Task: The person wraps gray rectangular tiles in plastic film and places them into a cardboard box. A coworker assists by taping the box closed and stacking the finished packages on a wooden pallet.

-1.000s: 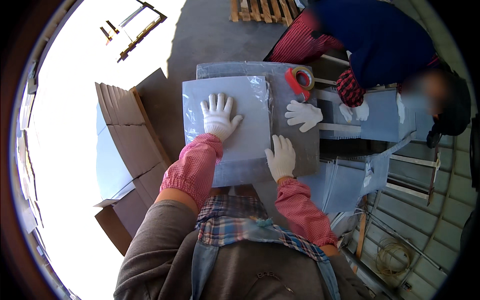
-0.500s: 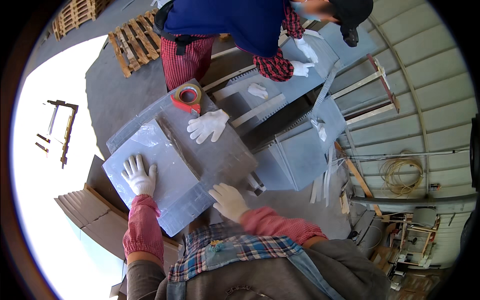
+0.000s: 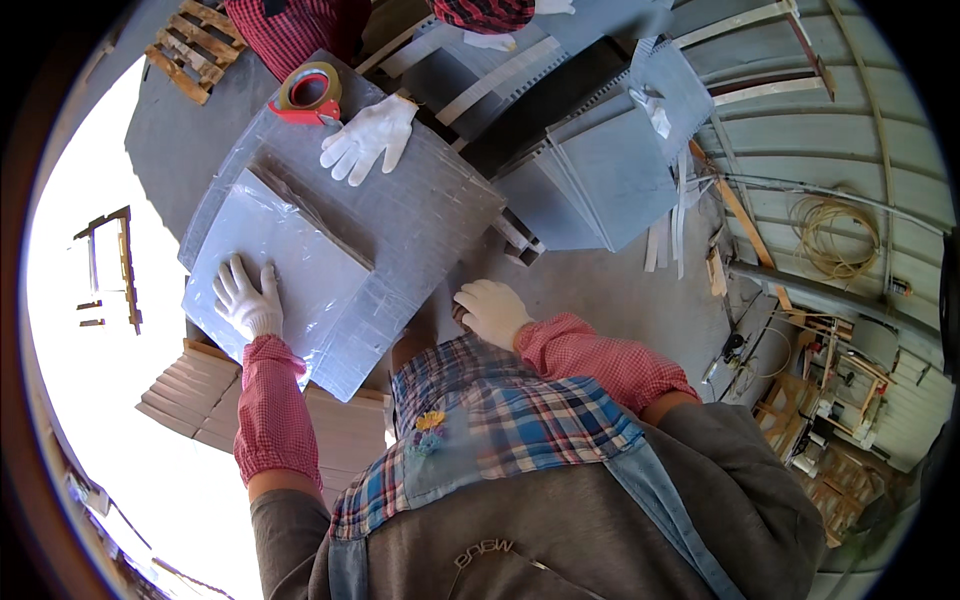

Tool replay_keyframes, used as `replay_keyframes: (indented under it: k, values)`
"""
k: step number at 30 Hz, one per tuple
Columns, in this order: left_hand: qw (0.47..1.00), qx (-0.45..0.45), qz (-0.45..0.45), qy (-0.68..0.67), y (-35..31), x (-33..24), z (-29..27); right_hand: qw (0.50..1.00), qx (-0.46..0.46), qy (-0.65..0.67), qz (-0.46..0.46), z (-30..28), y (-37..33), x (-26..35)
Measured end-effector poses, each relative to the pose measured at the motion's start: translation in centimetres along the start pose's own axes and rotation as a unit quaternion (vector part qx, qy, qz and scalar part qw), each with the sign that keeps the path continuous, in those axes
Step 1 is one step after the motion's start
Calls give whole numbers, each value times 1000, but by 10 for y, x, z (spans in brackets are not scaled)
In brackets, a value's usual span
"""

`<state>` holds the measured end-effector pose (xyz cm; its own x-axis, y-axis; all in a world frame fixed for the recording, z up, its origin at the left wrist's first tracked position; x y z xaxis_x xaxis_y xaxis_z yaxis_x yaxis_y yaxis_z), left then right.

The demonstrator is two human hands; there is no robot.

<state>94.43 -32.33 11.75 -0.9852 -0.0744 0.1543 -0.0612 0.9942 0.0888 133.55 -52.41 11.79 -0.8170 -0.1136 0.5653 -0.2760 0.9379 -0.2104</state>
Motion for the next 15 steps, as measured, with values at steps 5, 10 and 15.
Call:
replay_keyframes:
  k: [5, 10, 15]
  values:
    - [1000, -4, 6, 0, 7, -1, 3, 998, 25, 35, 40, 19, -23, -13]
    - [1000, -5, 8, 3, 6, -1, 6, 977, 101, 93, 162, 24, -39, -40]
    - [1000, 1, 5, 4, 5, -1, 9, 944, 111, 82, 300, 34, -61, -113]
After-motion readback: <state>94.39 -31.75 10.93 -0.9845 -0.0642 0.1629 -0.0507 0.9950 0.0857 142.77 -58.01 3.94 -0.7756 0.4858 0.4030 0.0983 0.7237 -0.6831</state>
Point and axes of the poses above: each hand's wrist, its own y-axis towards the middle knuckle, its own z-axis out of the palm, x = y × z, the point moved 6 cm from there along y, towards the middle knuckle, and after that the axes turned 3 degrees about y, right-handed, at the moved point
